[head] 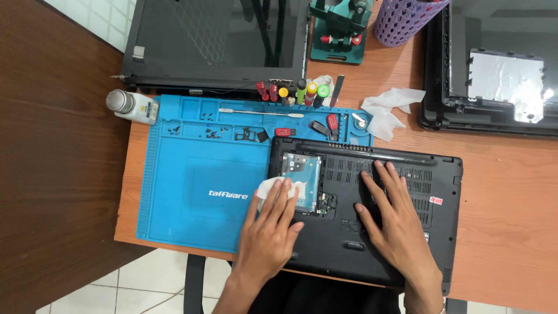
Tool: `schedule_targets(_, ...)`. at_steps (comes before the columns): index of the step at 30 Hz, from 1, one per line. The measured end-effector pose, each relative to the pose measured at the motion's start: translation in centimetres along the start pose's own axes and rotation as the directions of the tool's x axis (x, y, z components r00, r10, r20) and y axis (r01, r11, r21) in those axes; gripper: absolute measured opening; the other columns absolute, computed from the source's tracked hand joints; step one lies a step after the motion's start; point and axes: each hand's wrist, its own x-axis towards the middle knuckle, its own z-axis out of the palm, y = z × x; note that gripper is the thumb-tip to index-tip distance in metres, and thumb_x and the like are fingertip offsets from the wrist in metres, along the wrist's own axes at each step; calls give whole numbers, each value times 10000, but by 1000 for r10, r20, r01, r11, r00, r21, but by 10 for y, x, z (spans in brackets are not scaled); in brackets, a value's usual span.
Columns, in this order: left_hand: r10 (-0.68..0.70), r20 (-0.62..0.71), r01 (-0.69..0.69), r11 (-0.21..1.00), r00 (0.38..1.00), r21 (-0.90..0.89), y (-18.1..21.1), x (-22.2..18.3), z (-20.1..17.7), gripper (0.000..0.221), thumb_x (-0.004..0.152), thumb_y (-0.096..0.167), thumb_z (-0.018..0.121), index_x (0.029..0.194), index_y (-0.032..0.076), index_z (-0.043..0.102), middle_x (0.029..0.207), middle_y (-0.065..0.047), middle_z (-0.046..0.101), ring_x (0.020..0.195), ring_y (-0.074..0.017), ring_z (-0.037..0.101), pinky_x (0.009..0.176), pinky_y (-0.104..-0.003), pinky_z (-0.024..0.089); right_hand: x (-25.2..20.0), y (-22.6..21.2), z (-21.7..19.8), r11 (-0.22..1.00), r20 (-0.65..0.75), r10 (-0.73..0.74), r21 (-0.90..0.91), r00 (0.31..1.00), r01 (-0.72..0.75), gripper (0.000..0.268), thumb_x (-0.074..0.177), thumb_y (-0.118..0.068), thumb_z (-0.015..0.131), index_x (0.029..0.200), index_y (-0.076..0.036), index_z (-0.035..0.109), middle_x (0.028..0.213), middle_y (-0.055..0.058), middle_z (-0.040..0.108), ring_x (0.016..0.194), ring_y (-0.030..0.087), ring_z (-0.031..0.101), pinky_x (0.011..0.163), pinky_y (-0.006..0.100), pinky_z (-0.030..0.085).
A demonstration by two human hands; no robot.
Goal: The person wipes the internal components of a laptop with a cloth, including a hard drive and a circuit board, and then places a metal cover onto the circuit board.
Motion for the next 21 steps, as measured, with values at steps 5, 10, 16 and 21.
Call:
schedule_targets(5, 76, 14, -75, 995, 997, -69, 11, 1, 8, 549, 1037, 338, 532, 1489, 27, 523, 1598, -134, 460, 1521, -269, 350, 1212, -530, 275, 1, 1, 0, 1000, 4, -3, -7, 1000, 3, 584, 886, -187, 681, 1436, -56, 537, 1563, 200, 424, 1503, 399, 319, 1216, 563, 257)
schedule_targets(10, 96, 16, -97, 995, 995, 30, -6, -7, 2, 503, 1042, 365, 515, 1455, 82, 563, 1568, -83, 497, 1495, -239, 387, 1230, -560, 237, 0, 0, -1, 1000, -3, -10, 13, 1000, 10, 579, 894, -190, 675, 1438, -55, 531, 1558, 193, 433, 1513, 394, 321, 1222, 554, 266)
schedule_targets(16, 115, 13, -114, 993, 993, -22, -4, -7, 2, 490, 1025, 350, 552, 1446, 100, 580, 1540, -61, 528, 1485, -229, 398, 1228, -584, 225, 0, 1, 0, 1000, 6, 3, 9, 1000, -3, 579, 891, -191, 675, 1438, -59, 536, 1561, 193, 429, 1507, 395, 318, 1219, 559, 259)
schedule_targets(21, 167, -25, -167, 986, 986, 16, -26, -12, -5, 422, 1006, 317, 589, 1399, 167, 624, 1519, -25, 559, 1480, -205, 428, 1238, -610, 217, 0, 3, 1, 1000, 7, 1, -6, 1000, -1, 572, 894, -198, 678, 1435, -70, 541, 1570, 186, 421, 1506, 391, 320, 1221, 559, 256)
